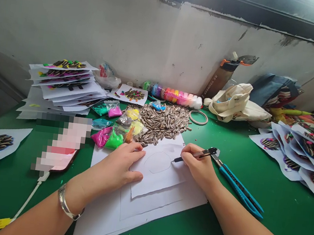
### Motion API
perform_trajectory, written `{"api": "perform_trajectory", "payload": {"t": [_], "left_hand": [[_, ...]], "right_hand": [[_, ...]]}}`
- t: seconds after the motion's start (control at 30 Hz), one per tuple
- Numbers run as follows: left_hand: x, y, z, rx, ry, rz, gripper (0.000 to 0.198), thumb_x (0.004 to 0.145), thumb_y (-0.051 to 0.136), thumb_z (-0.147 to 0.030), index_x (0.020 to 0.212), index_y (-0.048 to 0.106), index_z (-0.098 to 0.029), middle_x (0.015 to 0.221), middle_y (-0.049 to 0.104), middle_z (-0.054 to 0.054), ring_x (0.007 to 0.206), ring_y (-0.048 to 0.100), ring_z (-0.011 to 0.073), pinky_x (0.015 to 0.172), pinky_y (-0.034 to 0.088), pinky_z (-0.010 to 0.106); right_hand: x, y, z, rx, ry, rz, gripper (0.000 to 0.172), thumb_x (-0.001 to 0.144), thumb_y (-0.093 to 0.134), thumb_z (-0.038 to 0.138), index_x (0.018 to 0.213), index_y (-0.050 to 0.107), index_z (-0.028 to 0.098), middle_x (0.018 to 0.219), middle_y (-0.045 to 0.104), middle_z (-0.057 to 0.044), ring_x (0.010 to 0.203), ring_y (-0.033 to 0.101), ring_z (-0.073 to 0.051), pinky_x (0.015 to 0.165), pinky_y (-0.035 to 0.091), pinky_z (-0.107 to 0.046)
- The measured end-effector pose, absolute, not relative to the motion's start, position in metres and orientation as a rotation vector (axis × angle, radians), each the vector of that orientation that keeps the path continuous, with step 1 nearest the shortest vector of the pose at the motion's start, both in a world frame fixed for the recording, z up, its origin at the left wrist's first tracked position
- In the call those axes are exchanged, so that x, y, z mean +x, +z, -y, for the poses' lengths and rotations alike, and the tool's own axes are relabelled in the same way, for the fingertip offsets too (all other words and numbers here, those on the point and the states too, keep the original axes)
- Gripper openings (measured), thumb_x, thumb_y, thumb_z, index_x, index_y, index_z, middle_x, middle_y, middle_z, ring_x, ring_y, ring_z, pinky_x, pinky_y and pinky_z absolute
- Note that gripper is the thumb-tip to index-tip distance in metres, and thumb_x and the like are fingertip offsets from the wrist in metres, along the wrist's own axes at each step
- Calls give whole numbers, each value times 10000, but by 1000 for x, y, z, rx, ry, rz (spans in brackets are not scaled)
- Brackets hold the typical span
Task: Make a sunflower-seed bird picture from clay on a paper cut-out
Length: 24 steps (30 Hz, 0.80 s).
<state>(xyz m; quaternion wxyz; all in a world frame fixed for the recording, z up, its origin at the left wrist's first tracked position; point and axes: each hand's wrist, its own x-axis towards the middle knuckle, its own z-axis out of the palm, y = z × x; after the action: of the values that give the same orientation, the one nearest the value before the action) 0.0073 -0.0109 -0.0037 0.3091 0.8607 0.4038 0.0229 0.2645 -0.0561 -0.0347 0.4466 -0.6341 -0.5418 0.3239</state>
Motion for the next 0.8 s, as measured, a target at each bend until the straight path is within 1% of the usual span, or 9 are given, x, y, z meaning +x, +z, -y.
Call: {"api": "perform_trajectory", "payload": {"t": [0.3,0.4,0.47,0.53,0.6,0.8], "left_hand": [[9,-3,10,2276,63,-1072,338,802,639,-360,1120,631,-244,1301,485,61,1177,466,291,990,433,394],[10,-2,10,2277,70,-1064,321,804,637,-349,1105,630,-240,1286,490,61,1173,464,286,981,436,387],[10,-2,11,2276,81,-1051,302,808,636,-348,1090,629,-239,1270,496,59,1167,465,280,979,437,379],[9,-2,12,2276,92,-1038,293,815,631,-350,1088,628,-242,1252,502,56,1161,468,274,980,435,376],[9,-2,13,2277,100,-1033,301,817,632,-357,1096,627,-244,1252,501,55,1160,468,274,984,432,381],[9,2,14,2270,82,-1058,262,802,642,-322,1044,649,-224,1245,512,67,1127,485,282,966,439,397]], "right_hand": [[266,-34,57,-1568,770,1343,169,731,498,182,563,501,189,531,421,45,544,366,-108,503,271,-251],[260,-27,64,-1523,755,1379,167,769,505,182,608,548,185,575,488,33,573,427,-112,524,316,-242],[252,-24,71,-1470,799,1455,140,796,525,198,675,594,183,614,541,25,584,465,-113,531,344,-235],[242,-23,77,-1426,847,1555,101,792,549,186,719,619,183,641,583,21,585,496,-111,540,372,-231],[232,-25,82,-1390,845,1642,76,777,567,161,751,635,184,674,620,13,619,541,-119,585,412,-233],[217,-36,84,-1376,792,1677,80,813,579,190,818,659,191,755,680,-11,677,614,-136,640,472,-247]]}}
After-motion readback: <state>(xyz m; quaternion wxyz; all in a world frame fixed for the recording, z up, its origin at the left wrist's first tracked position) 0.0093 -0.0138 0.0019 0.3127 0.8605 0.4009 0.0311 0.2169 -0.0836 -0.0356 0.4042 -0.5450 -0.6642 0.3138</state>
